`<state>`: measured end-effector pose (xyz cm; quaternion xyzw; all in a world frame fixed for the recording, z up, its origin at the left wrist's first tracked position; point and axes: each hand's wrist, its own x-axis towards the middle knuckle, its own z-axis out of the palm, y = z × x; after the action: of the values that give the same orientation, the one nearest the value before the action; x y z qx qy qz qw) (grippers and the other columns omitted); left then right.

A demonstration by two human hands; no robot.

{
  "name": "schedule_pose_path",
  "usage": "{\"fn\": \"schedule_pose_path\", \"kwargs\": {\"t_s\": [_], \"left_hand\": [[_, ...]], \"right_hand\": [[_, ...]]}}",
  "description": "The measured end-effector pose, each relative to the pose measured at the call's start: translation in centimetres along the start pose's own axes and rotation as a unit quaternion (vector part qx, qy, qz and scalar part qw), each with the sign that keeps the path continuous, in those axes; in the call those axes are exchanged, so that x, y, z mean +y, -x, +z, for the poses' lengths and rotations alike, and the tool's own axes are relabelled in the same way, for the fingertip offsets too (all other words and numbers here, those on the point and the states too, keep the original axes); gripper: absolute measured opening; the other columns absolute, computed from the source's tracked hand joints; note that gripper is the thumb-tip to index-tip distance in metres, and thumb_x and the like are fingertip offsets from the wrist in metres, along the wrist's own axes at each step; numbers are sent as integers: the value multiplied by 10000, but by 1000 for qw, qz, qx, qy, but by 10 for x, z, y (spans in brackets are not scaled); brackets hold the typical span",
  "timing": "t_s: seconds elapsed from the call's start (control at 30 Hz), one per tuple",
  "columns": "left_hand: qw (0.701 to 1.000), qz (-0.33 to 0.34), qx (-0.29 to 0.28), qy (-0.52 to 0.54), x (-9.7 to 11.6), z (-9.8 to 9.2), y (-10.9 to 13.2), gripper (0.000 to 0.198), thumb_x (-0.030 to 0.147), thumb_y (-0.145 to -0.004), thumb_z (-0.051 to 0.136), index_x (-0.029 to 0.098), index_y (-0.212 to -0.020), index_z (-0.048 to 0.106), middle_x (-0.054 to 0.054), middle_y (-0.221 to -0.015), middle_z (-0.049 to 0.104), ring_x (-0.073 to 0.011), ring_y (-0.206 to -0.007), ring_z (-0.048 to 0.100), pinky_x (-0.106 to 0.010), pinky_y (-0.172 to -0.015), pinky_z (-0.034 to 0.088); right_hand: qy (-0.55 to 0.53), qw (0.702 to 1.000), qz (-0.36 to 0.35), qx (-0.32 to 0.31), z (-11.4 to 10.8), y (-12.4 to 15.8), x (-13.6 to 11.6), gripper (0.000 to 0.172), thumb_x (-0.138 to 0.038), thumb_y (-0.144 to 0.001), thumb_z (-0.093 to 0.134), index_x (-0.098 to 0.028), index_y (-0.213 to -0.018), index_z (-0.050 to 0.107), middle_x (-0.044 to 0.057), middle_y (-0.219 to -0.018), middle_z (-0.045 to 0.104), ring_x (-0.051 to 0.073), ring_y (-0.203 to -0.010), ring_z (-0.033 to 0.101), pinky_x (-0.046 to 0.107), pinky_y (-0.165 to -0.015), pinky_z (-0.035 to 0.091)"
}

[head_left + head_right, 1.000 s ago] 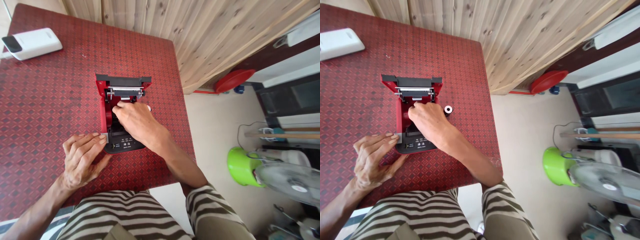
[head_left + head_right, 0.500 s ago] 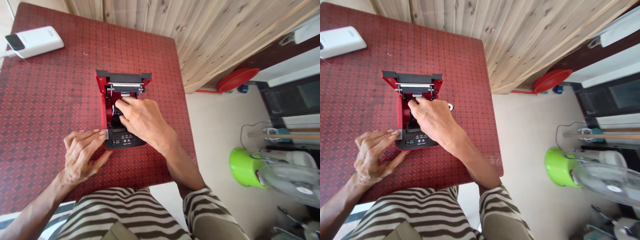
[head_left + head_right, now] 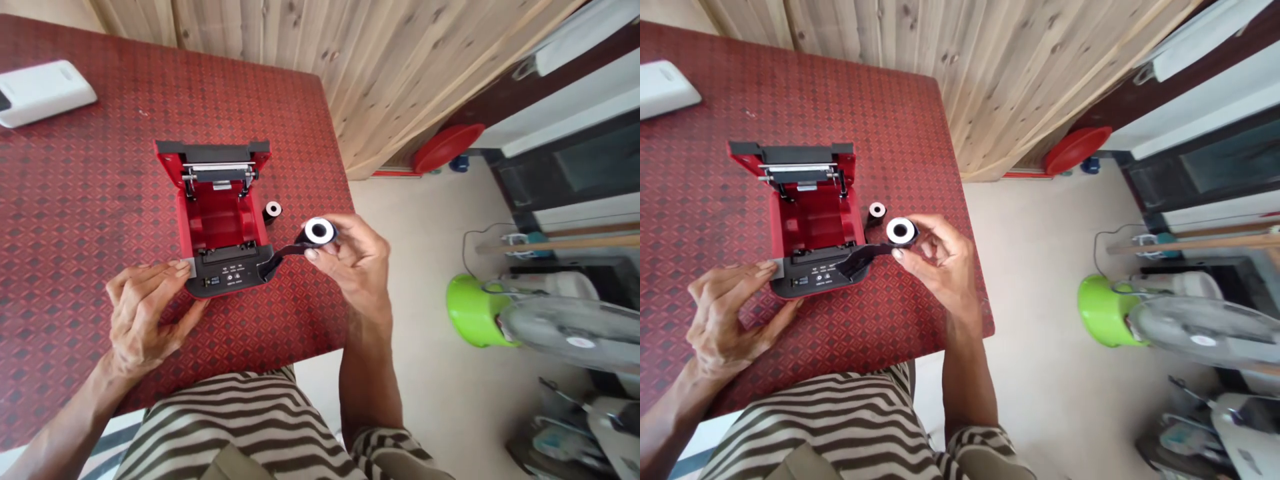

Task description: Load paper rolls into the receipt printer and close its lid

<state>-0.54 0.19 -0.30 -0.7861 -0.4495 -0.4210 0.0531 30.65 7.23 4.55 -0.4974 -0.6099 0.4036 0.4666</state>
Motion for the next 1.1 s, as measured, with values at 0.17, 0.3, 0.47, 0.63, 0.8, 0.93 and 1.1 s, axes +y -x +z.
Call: {"fn": "schedule_pose_path", "kwargs": {"t_s": [0.17, 0.3, 0.47, 0.63, 0.8, 0.93, 1.1], "left_hand": [[1000, -13, -5, -19, -1, 1, 1, 909, 234, -808, 925, 313, -1595, 476, -42, -1278, 763, -239, -1054, 758, -425, -927, 599], [1000, -16, -6, -17, 1, -1, 0, 867, 228, -836, 900, 321, -1591, 485, -32, -1332, 753, -237, -1049, 757, -444, -909, 605], [1000, -16, -8, -4, 1, -2, 1, 915, 203, -801, 924, 302, -1603, 494, -56, -1329, 748, -248, -1060, 753, -464, -952, 600], [997, -63, -33, -2, 2, -4, 3, 850, 238, -853, 880, 374, -1591, 481, -16, -1341, 743, -258, -1033, 759, -499, -935, 614], [998, -64, -30, -7, 1, -3, 4, 790, 257, -885, 863, 379, -1570, 488, 11, -1377, 730, -238, -1064, 760, -473, -971, 609], [1000, -19, -12, -11, -2, -1, 5, 876, 251, -807, 934, 303, -1572, 509, -21, -1356, 743, -244, -1075, 762, -459, -970, 594], [999, -45, -25, -6, 2, -2, 3, 822, 208, -853, 883, 327, -1566, 491, -21, -1325, 751, -250, -1078, 767, -464, -952, 588]], "right_hand": [[-12, 996, 89, 3, 13, 33, 45, 344, -298, -850, 833, -282, -1182, 747, 11, -1090, 777, 164, -891, 701, 326, -813, 580], [84, 993, 76, -29, 27, 40, 55, 279, -257, -877, 753, -238, -1156, 744, 31, -1098, 800, 162, -850, 703, 337, -822, 582], [104, 987, 75, -95, 10, 35, 49, 376, -277, -887, 791, -233, -1256, 737, 61, -1168, 809, 180, -895, 735, 375, -869, 610], [92, 988, 80, -95, -18, 3, 45, 271, -290, -936, 762, -209, -1193, 784, 62, -1092, 823, 186, -931, 769, 368, -884, 611], [123, 989, 23, -76, 10, -48, 59, 440, -246, -885, 805, -187, -1318, 743, 105, -1305, 795, 183, -986, 756, 368, -926, 599], [156, 981, 17, -113, 35, -66, 72, 396, -221, -879, 794, -205, -1273, 753, 78, -1250, 805, 185, -990, 733, 376, -938, 591], [108, 989, 14, -99, 12, -56, 37, 411, -364, -929, 753, -227, -1315, 721, 70, -1240, 790, 206, -1018, 744, 370, -883, 611]]}}
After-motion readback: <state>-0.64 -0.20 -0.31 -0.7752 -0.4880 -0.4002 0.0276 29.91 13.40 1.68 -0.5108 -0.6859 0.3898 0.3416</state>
